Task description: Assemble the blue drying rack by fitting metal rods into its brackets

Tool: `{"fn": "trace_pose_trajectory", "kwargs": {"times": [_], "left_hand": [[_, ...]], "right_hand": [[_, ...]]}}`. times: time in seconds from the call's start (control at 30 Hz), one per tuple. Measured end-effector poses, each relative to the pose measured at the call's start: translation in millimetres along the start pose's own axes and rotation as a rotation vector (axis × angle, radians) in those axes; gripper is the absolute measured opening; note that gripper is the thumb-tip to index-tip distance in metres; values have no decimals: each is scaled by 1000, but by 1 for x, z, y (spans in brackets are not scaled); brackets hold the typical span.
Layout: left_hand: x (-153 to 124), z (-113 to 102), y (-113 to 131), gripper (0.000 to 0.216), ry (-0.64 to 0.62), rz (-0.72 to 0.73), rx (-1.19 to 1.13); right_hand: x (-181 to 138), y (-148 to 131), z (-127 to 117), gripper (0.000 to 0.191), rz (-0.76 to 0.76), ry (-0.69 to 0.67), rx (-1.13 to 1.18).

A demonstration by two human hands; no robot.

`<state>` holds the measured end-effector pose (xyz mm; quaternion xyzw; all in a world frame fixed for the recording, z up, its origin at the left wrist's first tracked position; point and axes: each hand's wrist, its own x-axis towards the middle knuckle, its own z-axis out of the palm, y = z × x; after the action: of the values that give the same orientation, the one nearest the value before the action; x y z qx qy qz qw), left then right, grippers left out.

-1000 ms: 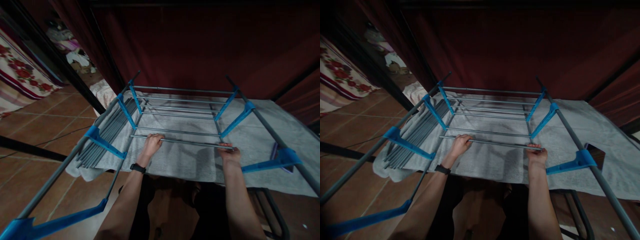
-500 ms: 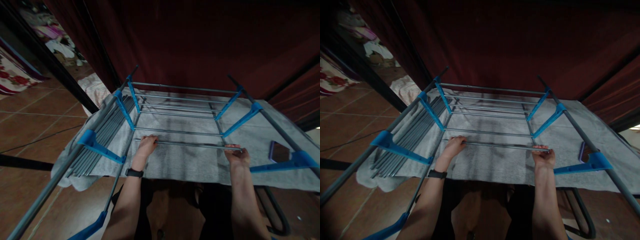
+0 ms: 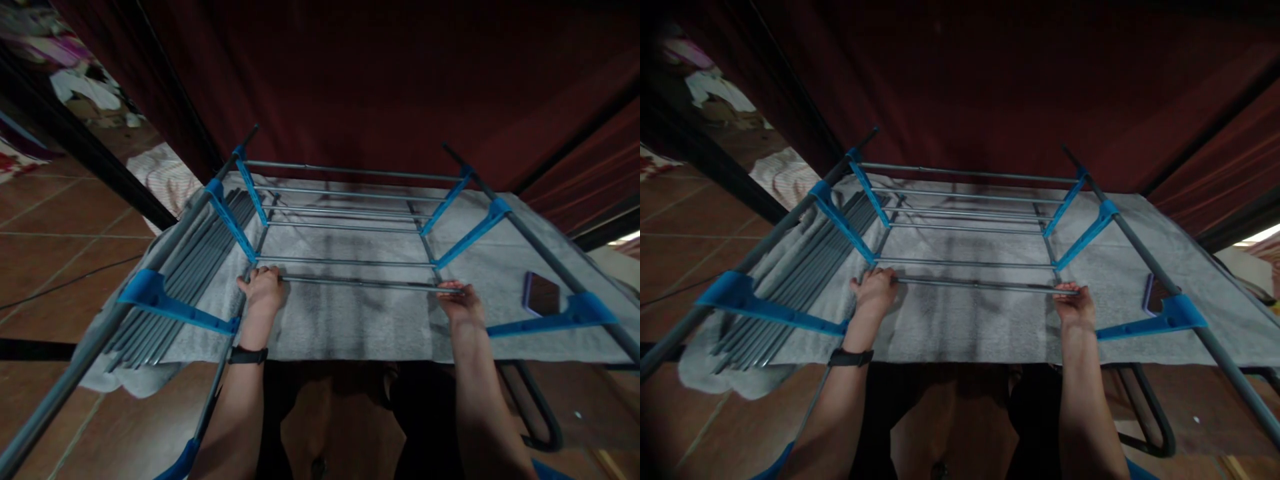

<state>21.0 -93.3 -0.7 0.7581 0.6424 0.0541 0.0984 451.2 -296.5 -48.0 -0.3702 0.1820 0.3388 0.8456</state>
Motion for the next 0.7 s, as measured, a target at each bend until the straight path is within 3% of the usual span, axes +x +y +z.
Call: {"fn": "trace_pose_trajectory", "kwargs": {"times": [0.43,0.7], "left_hand": [[8,-7,-17,29,-142,-19,55],[12,-1,-27,28,15,-59,13]], "right_hand": [[-8,4,15,43,-12,56,85],[-2,8,13,30,-35,50,-1]]}}
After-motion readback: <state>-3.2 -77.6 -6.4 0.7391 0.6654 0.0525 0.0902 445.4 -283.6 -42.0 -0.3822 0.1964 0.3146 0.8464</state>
